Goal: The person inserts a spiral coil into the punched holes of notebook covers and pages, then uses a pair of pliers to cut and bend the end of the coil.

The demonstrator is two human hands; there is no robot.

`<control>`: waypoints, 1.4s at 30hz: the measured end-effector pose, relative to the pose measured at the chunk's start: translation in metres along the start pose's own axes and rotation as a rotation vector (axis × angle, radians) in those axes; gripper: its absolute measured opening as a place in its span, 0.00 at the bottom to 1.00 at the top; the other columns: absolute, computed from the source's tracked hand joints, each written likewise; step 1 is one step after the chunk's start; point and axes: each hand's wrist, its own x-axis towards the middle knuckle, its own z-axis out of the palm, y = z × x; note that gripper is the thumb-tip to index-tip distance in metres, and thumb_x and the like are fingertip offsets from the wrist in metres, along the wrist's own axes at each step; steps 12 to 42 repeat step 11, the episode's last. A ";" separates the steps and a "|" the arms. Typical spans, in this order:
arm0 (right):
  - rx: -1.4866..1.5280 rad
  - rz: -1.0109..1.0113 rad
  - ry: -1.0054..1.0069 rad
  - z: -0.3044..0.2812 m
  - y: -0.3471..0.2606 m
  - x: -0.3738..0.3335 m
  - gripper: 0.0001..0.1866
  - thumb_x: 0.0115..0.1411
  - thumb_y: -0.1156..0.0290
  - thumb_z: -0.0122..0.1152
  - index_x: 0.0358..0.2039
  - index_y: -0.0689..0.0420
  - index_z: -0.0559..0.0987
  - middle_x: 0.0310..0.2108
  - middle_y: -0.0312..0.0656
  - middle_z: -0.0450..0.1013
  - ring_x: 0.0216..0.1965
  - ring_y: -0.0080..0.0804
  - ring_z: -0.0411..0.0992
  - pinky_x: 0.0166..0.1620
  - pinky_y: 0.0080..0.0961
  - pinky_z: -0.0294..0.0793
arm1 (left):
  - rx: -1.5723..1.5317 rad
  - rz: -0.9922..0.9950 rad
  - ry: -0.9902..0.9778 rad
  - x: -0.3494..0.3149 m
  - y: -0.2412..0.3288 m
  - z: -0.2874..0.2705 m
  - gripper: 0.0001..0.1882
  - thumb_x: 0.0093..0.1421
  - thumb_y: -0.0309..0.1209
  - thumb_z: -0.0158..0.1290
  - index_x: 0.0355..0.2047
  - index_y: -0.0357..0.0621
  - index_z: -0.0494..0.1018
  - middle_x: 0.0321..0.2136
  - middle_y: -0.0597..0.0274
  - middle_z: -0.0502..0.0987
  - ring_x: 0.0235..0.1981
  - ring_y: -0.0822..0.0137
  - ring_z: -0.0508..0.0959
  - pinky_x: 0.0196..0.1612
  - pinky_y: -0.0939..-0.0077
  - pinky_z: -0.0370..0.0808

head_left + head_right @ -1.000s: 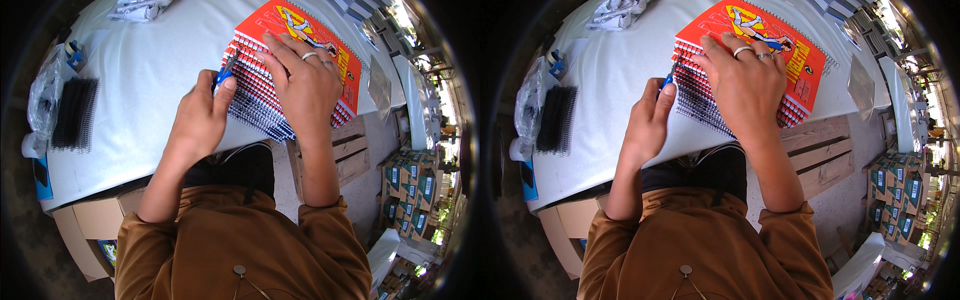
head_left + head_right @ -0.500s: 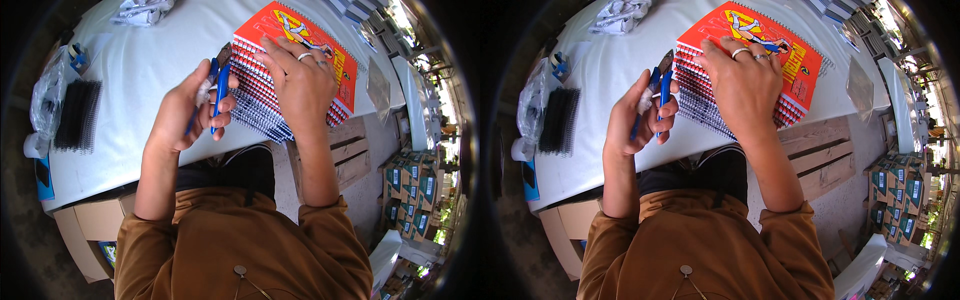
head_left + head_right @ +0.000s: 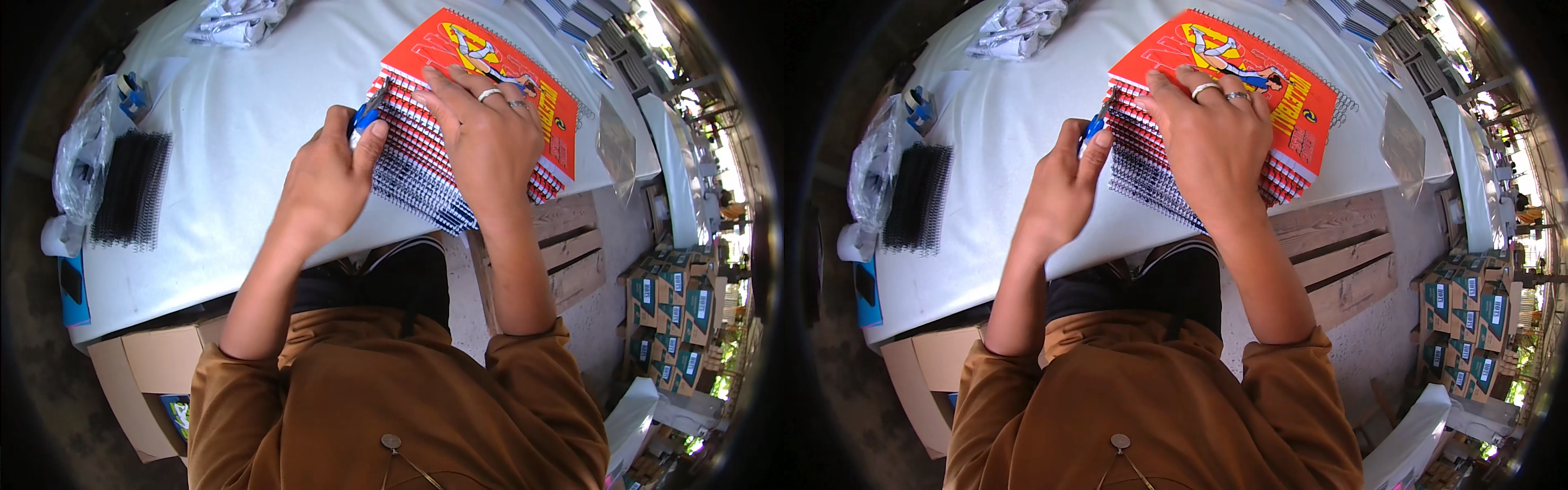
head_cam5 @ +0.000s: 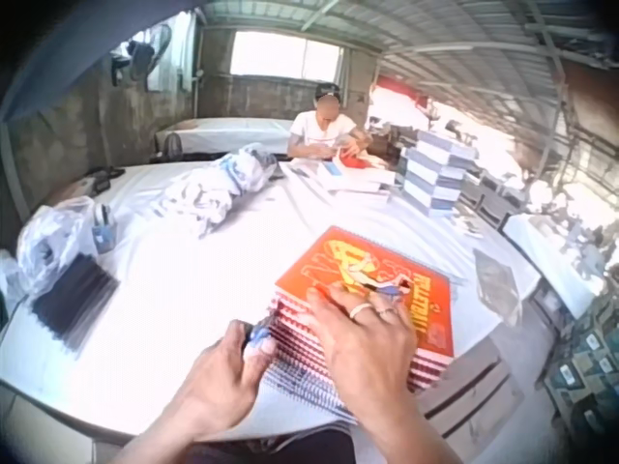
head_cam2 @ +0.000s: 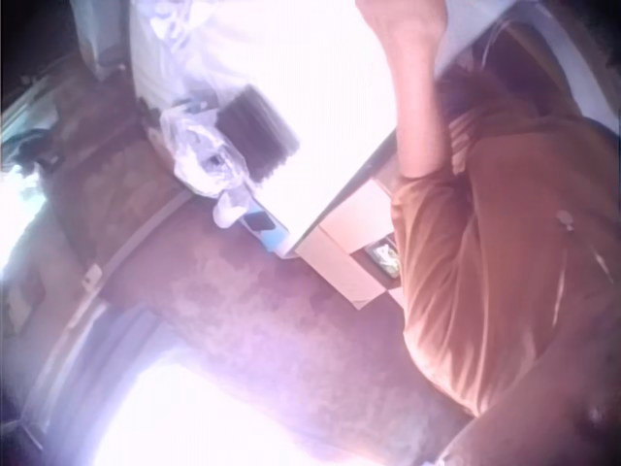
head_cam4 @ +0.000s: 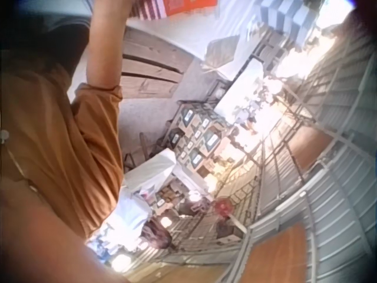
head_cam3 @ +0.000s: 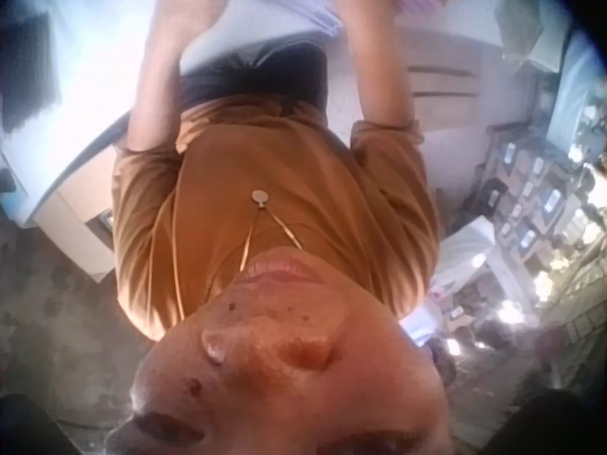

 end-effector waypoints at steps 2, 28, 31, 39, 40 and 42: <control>0.108 0.001 -0.045 -0.012 0.000 0.004 0.17 0.51 0.56 0.60 0.39 0.49 0.79 0.35 0.38 0.77 0.39 0.38 0.73 0.42 0.34 0.68 | -0.339 -0.061 -0.201 0.001 -0.015 -0.018 0.21 0.63 0.46 0.43 0.42 0.39 0.67 0.25 0.65 0.70 0.24 0.69 0.70 0.30 0.77 0.67; 1.047 0.982 0.093 0.005 0.247 -0.032 0.42 0.60 0.36 0.28 0.56 0.62 0.64 0.53 0.44 0.67 0.54 0.35 0.63 0.58 0.28 0.56 | 0.796 -0.044 0.543 -0.014 -0.178 -0.001 0.28 0.54 0.47 0.53 0.49 0.42 0.66 0.44 0.45 0.67 0.50 0.48 0.64 0.53 0.51 0.57; 1.047 0.982 0.093 0.005 0.247 -0.032 0.42 0.60 0.36 0.28 0.56 0.62 0.64 0.53 0.44 0.67 0.54 0.35 0.63 0.58 0.28 0.56 | 0.796 -0.044 0.543 -0.014 -0.178 -0.001 0.28 0.54 0.47 0.53 0.49 0.42 0.66 0.44 0.45 0.67 0.50 0.48 0.64 0.53 0.51 0.57; 1.047 0.982 0.093 0.005 0.247 -0.032 0.42 0.60 0.36 0.28 0.56 0.62 0.64 0.53 0.44 0.67 0.54 0.35 0.63 0.58 0.28 0.56 | 0.796 -0.044 0.543 -0.014 -0.178 -0.001 0.28 0.54 0.47 0.53 0.49 0.42 0.66 0.44 0.45 0.67 0.50 0.48 0.64 0.53 0.51 0.57; 1.047 0.982 0.093 0.005 0.247 -0.032 0.42 0.60 0.36 0.28 0.56 0.62 0.64 0.53 0.44 0.67 0.54 0.35 0.63 0.58 0.28 0.56 | 0.796 -0.044 0.543 -0.014 -0.178 -0.001 0.28 0.54 0.47 0.53 0.49 0.42 0.66 0.44 0.45 0.67 0.50 0.48 0.64 0.53 0.51 0.57; 1.047 0.982 0.093 0.005 0.247 -0.032 0.42 0.60 0.36 0.28 0.56 0.62 0.64 0.53 0.44 0.67 0.54 0.35 0.63 0.58 0.28 0.56 | 0.796 -0.044 0.543 -0.014 -0.178 -0.001 0.28 0.54 0.47 0.53 0.49 0.42 0.66 0.44 0.45 0.67 0.50 0.48 0.64 0.53 0.51 0.57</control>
